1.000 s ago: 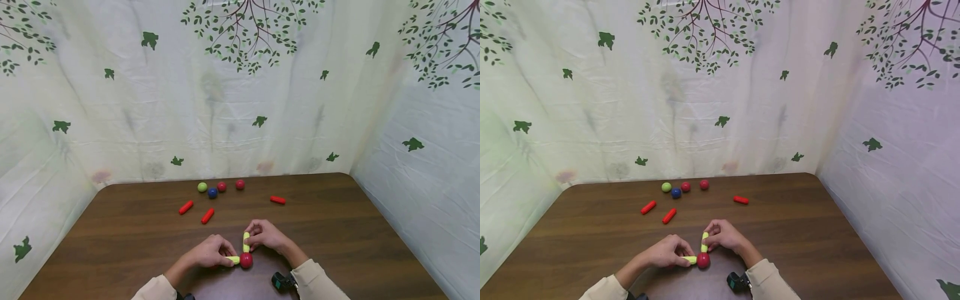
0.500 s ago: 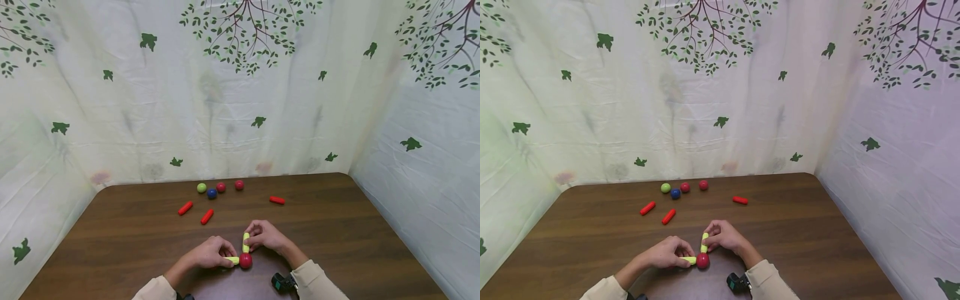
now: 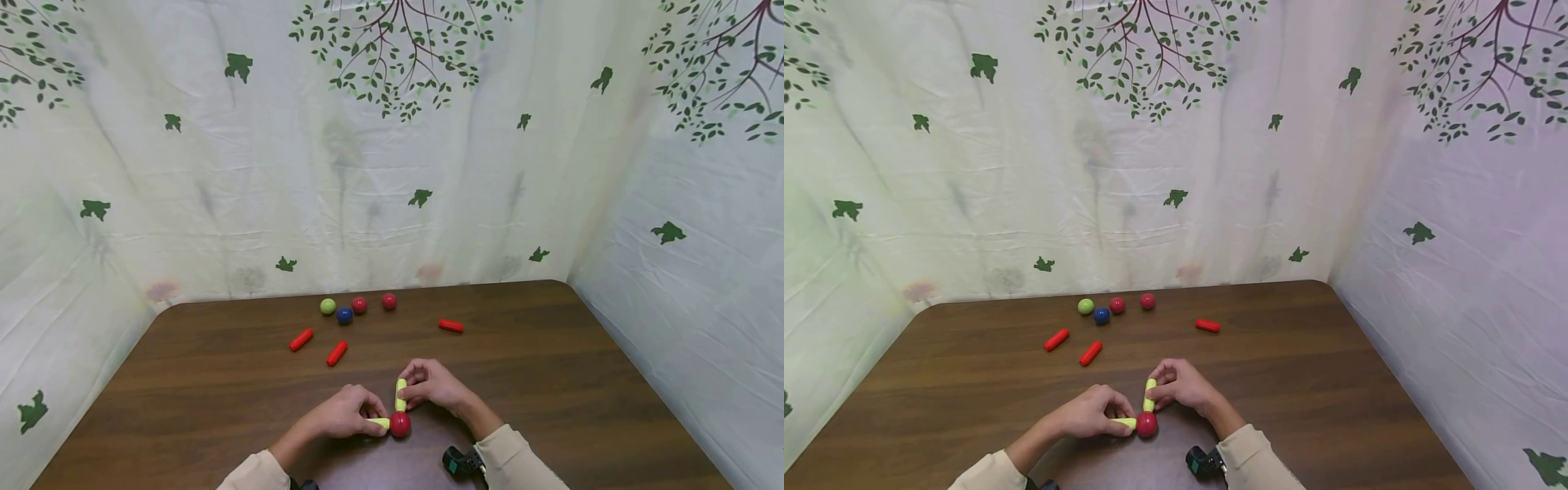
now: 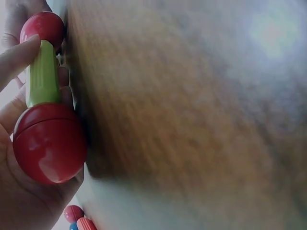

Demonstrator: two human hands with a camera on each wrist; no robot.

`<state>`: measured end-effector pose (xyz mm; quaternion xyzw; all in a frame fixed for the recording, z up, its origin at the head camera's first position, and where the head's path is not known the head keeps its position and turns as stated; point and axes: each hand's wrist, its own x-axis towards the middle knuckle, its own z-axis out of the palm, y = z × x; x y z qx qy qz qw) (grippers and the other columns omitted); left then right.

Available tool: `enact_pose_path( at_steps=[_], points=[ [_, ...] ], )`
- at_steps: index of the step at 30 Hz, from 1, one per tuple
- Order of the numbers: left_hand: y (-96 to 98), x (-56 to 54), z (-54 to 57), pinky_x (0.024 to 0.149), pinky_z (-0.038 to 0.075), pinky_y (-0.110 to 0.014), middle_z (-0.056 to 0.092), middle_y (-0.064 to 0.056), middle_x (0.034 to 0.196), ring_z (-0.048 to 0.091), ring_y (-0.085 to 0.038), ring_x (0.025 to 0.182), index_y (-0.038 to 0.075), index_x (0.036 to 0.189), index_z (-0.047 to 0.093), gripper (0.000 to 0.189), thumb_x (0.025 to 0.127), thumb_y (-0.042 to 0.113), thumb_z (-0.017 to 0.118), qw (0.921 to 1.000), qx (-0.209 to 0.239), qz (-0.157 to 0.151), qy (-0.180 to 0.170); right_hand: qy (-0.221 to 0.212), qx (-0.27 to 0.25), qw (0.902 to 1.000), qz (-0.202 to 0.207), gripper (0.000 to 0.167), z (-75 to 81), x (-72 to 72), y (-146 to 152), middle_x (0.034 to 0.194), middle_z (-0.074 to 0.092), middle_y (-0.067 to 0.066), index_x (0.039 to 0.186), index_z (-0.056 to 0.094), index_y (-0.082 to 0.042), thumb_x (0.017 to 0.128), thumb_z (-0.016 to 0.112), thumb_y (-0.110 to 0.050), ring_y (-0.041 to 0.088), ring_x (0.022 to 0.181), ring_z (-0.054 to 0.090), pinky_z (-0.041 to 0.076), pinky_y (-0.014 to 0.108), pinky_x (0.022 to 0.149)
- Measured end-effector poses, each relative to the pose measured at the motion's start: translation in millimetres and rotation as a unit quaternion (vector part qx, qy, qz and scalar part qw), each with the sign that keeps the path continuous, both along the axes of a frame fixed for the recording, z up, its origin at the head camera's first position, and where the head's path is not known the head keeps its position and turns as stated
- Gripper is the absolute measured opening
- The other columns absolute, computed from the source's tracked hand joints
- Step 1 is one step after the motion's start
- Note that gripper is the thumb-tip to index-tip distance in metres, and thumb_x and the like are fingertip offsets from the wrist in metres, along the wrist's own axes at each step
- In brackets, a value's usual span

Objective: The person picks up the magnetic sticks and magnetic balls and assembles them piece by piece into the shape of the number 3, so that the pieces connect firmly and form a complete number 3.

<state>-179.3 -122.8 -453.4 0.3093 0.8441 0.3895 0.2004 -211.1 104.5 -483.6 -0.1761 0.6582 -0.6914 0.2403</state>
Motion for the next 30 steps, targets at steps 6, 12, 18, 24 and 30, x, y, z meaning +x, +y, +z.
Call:
enact_pose_path(
  at_steps=[6, 12, 18, 24, 30],
  points=[
    [0.0, -1.0, -1.3, 0.059, 0.044, -0.021, 0.065, 0.011, 0.072, 0.055, 0.001, 0.065, 0.01, 0.086, 0.075, 0.008, 0.081, 0.014, 0.08, 1.0, 0.0, -0.003, 0.005, -0.004, -0.007, 0.9999, 0.012, 0.021, -0.6, -2.5, 1, 0.08, 0.065, 0.008, 0.102, 0.055, 0.014, 0.086, 0.067, 0.01, 0.017, 0.068, 0.065, 0.056, 0.032, 0.064],
    [-0.2, -1.1, -1.7, 0.059, 0.043, -0.021, 0.065, 0.011, 0.072, 0.054, 0.001, 0.065, 0.01, 0.087, 0.075, 0.008, 0.082, 0.015, 0.079, 1.0, 0.003, -0.005, 0.006, -0.003, -0.01, 0.9999, 0.011, 0.02, -3.1, -4.8, 1, 0.079, 0.066, 0.009, 0.102, 0.055, 0.016, 0.085, 0.066, 0.011, 0.017, 0.067, 0.065, 0.056, 0.032, 0.064],
    [2.1, 0.5, -1.4, 0.059, 0.043, -0.02, 0.062, 0.014, 0.07, 0.052, 0.003, 0.064, 0.013, 0.087, 0.075, 0.009, 0.082, 0.019, 0.079, 0.9994, -0.01, -0.008, 0.031, -0.002, -0.01, 0.9999, 0.006, 0.022, -2.8, -3.0, 0, 0.078, 0.066, 0.008, 0.103, 0.054, 0.018, 0.085, 0.066, 0.011, 0.017, 0.067, 0.064, 0.056, 0.033, 0.065],
    [8.6, 3.0, -0.6, 0.057, 0.039, -0.02, 0.056, 0.019, 0.065, 0.046, 0.003, 0.062, 0.015, 0.082, 0.074, 0.017, 0.083, 0.032, 0.079, 0.9967, -0.032, 0.003, 0.074, -0.002, -0.011, 0.9999, -0.003, 0.023, -0.5, -1.8, -1, 0.078, 0.065, 0.008, 0.103, 0.053, 0.018, 0.085, 0.066, 0.011, 0.016, 0.067, 0.064, 0.057, 0.032, 0.065],
    [14.7, 7.0, -0.6, 0.054, 0.038, -0.021, 0.056, 0.02, 0.063, 0.044, 0.0, 0.06, 0.016, 0.077, 0.074, 0.025, 0.083, 0.04, 0.077, 0.9943, -0.053, 0.034, 0.087, -0.004, -0.009, 0.9999, -0.007, 0.022, -1.1, -1.5, -2, 0.079, 0.065, 0.008, 0.102, 0.054, 0.017, 0.085, 0.066, 0.012, 0.016, 0.068, 0.064, 0.057, 0.033, 0.065]
  ],
)
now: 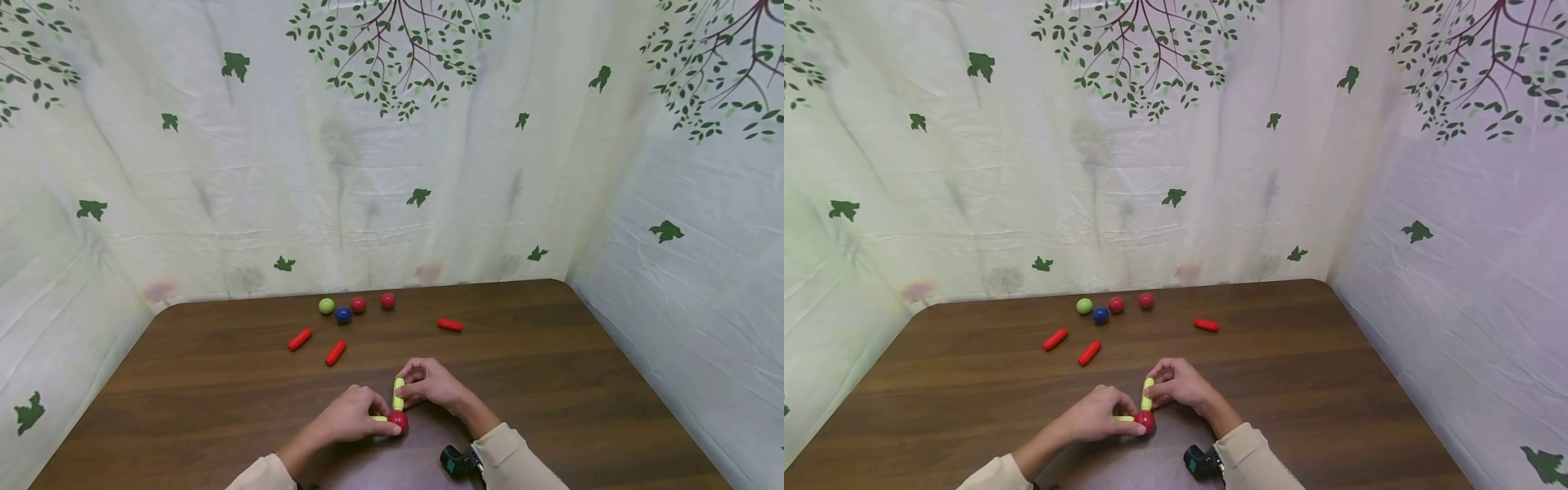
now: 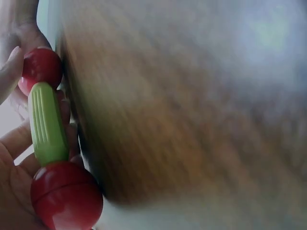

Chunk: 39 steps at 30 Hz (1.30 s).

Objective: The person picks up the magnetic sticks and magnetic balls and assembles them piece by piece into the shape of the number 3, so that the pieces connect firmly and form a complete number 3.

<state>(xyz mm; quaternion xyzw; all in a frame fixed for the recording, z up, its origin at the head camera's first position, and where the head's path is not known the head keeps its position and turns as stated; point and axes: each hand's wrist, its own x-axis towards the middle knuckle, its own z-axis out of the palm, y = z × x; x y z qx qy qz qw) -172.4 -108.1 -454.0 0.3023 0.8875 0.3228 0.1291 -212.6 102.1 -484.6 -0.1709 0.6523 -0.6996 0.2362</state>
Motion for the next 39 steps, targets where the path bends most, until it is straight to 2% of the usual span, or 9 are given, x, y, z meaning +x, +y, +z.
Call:
enact_pose_path(
  at_steps=[3, 9, 16, 21, 32, 39],
  points=[
    [2.5, 1.9, 0.1, 0.054, 0.037, -0.022, 0.056, 0.019, 0.063, 0.044, -0.001, 0.061, 0.017, 0.075, 0.074, 0.026, 0.08, 0.043, 0.079, 0.9997, -0.005, 0.025, -0.002, 0.001, 0.005, 1.0, 0.001, 0.02, -0.3, -0.4, 0, 0.08, 0.065, 0.008, 0.101, 0.055, 0.015, 0.085, 0.066, 0.011, 0.016, 0.069, 0.064, 0.057, 0.034, 0.066],
    [4.7, 2.6, 0.4, 0.054, 0.036, -0.023, 0.055, 0.019, 0.063, 0.042, -0.003, 0.061, 0.018, 0.073, 0.073, 0.025, 0.078, 0.042, 0.081, 0.9993, -0.005, 0.038, 0.002, -0.004, 0.014, 0.9999, 0.003, 0.017, 0.3, -3.1, 0, 0.08, 0.065, 0.008, 0.1, 0.058, 0.012, 0.086, 0.067, 0.01, 0.017, 0.069, 0.064, 0.057, 0.033, 0.065],
    [4.0, 0.4, -1.8, 0.058, 0.036, -0.024, 0.056, 0.019, 0.067, 0.043, -0.005, 0.065, 0.019, 0.075, 0.074, 0.024, 0.077, 0.042, 0.081, 0.9993, -0.008, 0.036, 0.003, 0.005, 0.012, 0.9997, 0.02, 0.017, -0.3, -6.9, -1, 0.08, 0.066, 0.008, 0.1, 0.058, 0.015, 0.085, 0.066, 0.01, 0.017, 0.069, 0.064, 0.057, 0.032, 0.065],
    [3.2, -0.9, -3.1, 0.059, 0.036, -0.024, 0.057, 0.02, 0.067, 0.043, -0.005, 0.065, 0.019, 0.075, 0.074, 0.024, 0.077, 0.041, 0.082, 0.9994, -0.01, 0.032, 0.008, -0.006, 0.014, 0.9995, 0.027, 0.016, -0.7, -9.9, -3, 0.08, 0.066, 0.009, 0.1, 0.059, 0.014, 0.085, 0.064, 0.011, 0.017, 0.069, 0.064, 0.056, 0.031, 0.064],
    [3.8, -2.1, -4.3, 0.054, 0.035, -0.022, 0.056, 0.018, 0.064, 0.041, -0.001, 0.059, 0.016, 0.074, 0.074, 0.024, 0.076, 0.039, 0.083, 0.9996, 0.01, 0.024, 0.015, -0.012, 0.017, 0.9988, 0.045, 0.015, 0.3, -12.5, -4, 0.081, 0.067, 0.008, 0.1, 0.06, 0.013, 0.086, 0.064, 0.01, 0.017, 0.07, 0.065, 0.057, 0.032, 0.066],
    [3.5, -3.9, -3.9, 0.052, 0.035, -0.021, 0.057, 0.019, 0.064, 0.041, 0.0, 0.058, 0.016, 0.075, 0.075, 0.024, 0.076, 0.039, 0.083, 0.9995, 0.01, 0.03, -0.005, -0.006, 0.016, 0.9989, 0.043, 0.016, -0.7, -13.0, -4, 0.08, 0.067, 0.008, 0.101, 0.059, 0.013, 0.086, 0.064, 0.01, 0.016, 0.069, 0.065, 0.057, 0.032, 0.066]
  ],
)
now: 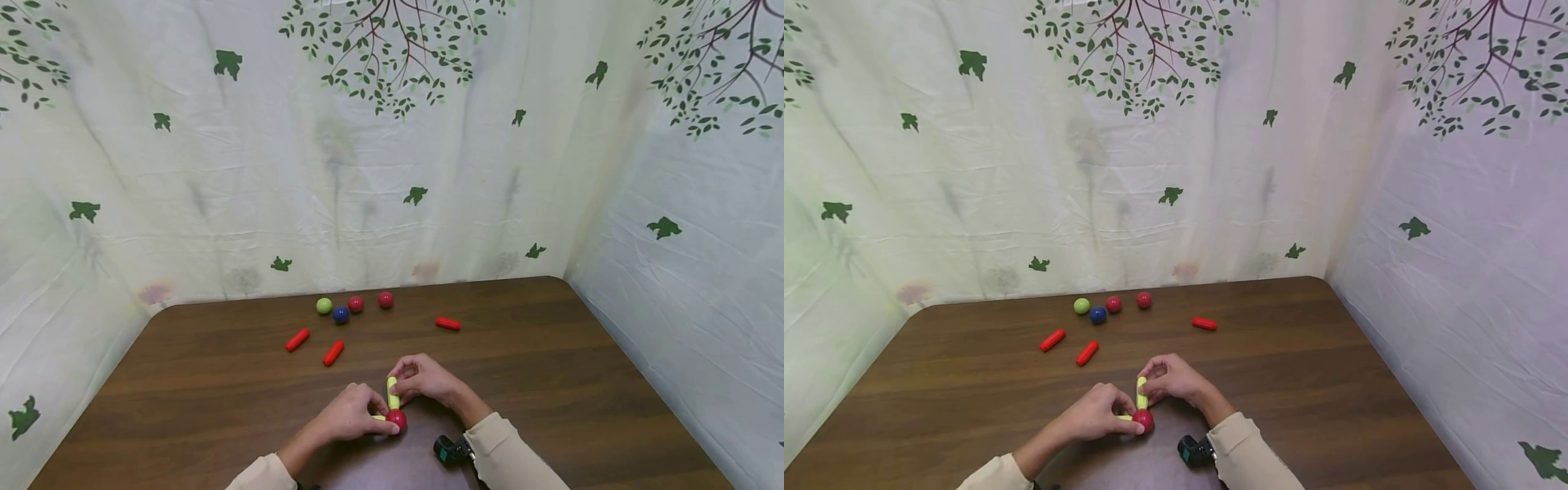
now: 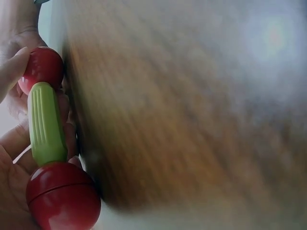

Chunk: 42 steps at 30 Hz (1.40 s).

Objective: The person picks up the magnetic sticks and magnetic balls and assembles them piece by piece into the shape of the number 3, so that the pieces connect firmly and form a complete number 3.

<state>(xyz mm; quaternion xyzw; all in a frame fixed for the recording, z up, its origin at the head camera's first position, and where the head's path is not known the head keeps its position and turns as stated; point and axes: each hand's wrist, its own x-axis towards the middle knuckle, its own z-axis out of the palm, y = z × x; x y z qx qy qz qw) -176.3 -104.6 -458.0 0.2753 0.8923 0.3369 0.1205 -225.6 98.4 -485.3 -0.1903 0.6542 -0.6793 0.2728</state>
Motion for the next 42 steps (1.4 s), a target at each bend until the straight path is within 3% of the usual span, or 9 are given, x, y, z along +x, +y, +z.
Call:
enact_pose_path(
  at_steps=[10, 18, 27, 42],
  points=[
    [-12.3, -6.0, 5.0, 0.059, 0.042, -0.021, 0.063, 0.016, 0.068, 0.05, 0.002, 0.064, 0.015, 0.08, 0.076, 0.012, 0.074, 0.02, 0.085, 0.9987, 0.018, -0.048, -0.005, 0.002, 0.011, 0.9998, -0.013, 0.017, 1.7, -0.4, 2, 0.078, 0.066, 0.007, 0.102, 0.058, 0.014, 0.086, 0.064, 0.009, 0.016, 0.068, 0.064, 0.057, 0.032, 0.065],
    [-24.1, -7.5, -0.9, 0.057, 0.04, -0.021, 0.064, 0.015, 0.068, 0.05, 0.001, 0.063, 0.015, 0.082, 0.076, 0.01, 0.075, 0.015, 0.083, 0.9989, 0.023, -0.041, -0.002, -0.001, 0.012, 0.9997, -0.022, 0.016, 0.9, -2.4, 4, 0.079, 0.066, 0.008, 0.101, 0.06, 0.012, 0.086, 0.065, 0.01, 0.017, 0.069, 0.064, 0.056, 0.032, 0.063],
    [-27.0, -2.0, 0.3, 0.055, 0.041, -0.022, 0.067, 0.013, 0.07, 0.05, 0.002, 0.063, 0.013, 0.083, 0.079, 0.01, 0.076, 0.016, 0.084, 0.9993, 0.035, -0.012, -0.006, 0.009, 0.005, 0.9996, -0.028, 0.019, 0.8, -2.3, 2, 0.078, 0.065, 0.008, 0.101, 0.058, 0.014, 0.085, 0.066, 0.009, 0.017, 0.068, 0.063, 0.057, 0.033, 0.064],
    [-25.7, -3.8, 1.3, 0.054, 0.042, -0.021, 0.068, 0.011, 0.072, 0.051, 0.001, 0.062, 0.012, 0.087, 0.079, 0.011, 0.077, 0.014, 0.083, 0.9986, 0.044, -0.017, -0.022, 0.006, 0.018, 0.9997, -0.018, 0.015, 1.0, -6.4, 4, 0.08, 0.067, 0.009, 0.1, 0.061, 0.012, 0.086, 0.066, 0.009, 0.017, 0.069, 0.064, 0.056, 0.032, 0.063]
  ],
)
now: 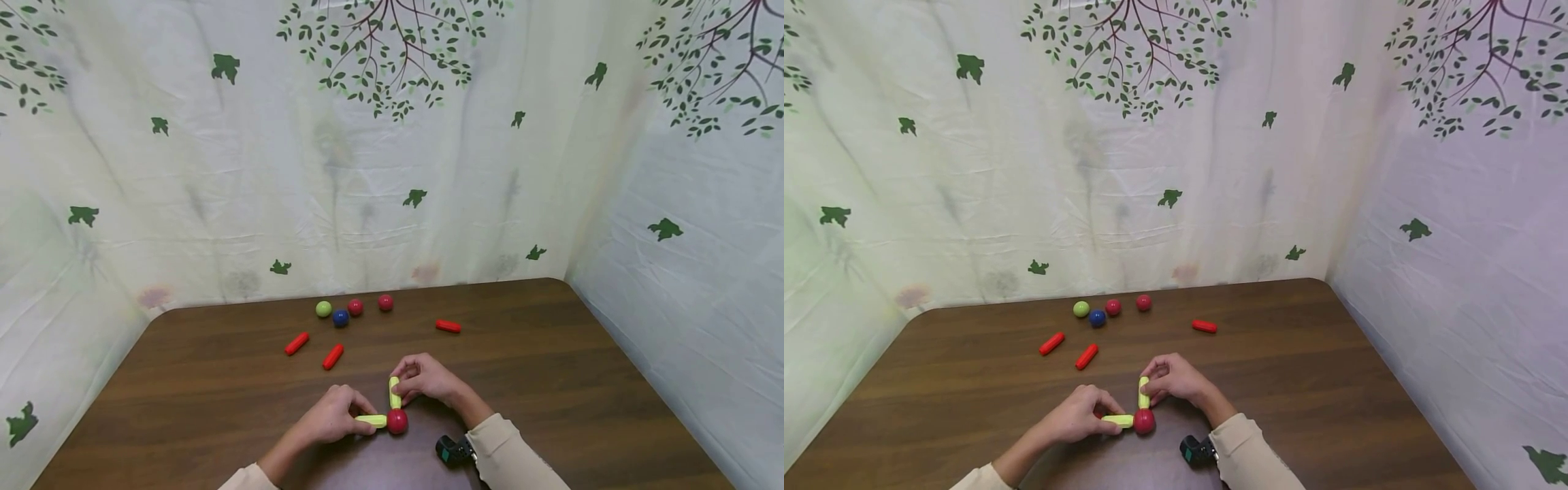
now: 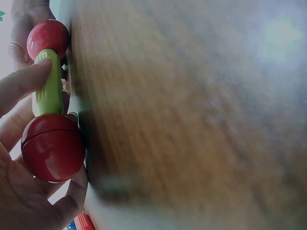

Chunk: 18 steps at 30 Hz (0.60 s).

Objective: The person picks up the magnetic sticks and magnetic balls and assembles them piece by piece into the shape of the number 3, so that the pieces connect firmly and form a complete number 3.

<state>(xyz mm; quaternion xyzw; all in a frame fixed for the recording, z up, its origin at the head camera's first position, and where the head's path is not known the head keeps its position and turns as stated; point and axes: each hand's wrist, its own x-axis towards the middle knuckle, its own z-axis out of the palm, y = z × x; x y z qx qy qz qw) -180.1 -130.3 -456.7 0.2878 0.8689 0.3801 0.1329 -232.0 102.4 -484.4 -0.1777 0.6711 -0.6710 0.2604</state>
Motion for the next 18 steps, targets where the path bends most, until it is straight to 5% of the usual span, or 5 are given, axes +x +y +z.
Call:
enact_pose_path(
  at_steps=[6, 11, 18],
  points=[
    [-1.1, 0.8, 0.2, 0.054, 0.041, -0.022, 0.067, 0.01, 0.07, 0.051, 0.0, 0.061, 0.012, 0.087, 0.078, 0.01, 0.078, 0.014, 0.083, 0.9999, 0.0, 0.008, -0.011, 0.021, 0.012, 0.9997, -0.001, 0.021, 2.5, 0.1, 1, 0.085, 0.066, 0.01, 0.106, 0.06, 0.013, 0.086, 0.067, 0.006, 0.018, 0.072, 0.064, 0.057, 0.035, 0.065],
    [-2.8, 0.9, 0.1, 0.054, 0.041, -0.022, 0.066, 0.011, 0.069, 0.051, 0.0, 0.061, 0.013, 0.086, 0.078, 0.01, 0.078, 0.015, 0.083, 0.9999, 0.001, 0.012, -0.011, 0.096, 0.047, 0.9933, -0.043, 0.027, 9.5, -10.2, 18, 0.091, 0.065, 0.012, 0.109, 0.059, 0.014, 0.086, 0.069, 0.003, 0.021, 0.076, 0.065, 0.057, 0.04, 0.065],
    [-4.0, 0.6, -1.6, 0.053, 0.041, -0.021, 0.066, 0.012, 0.068, 0.052, 0.001, 0.059, 0.013, 0.084, 0.078, 0.01, 0.076, 0.013, 0.084, 0.9998, 0.011, 0.01, -0.014, 0.231, 0.152, 0.9485, -0.155, 0.025, 24.0, -37.6, 50, 0.094, 0.065, 0.011, 0.105, 0.064, 0.009, 0.086, 0.074, -0.003, 0.019, 0.08, 0.061, 0.05, 0.03, 0.069]
  ],
)
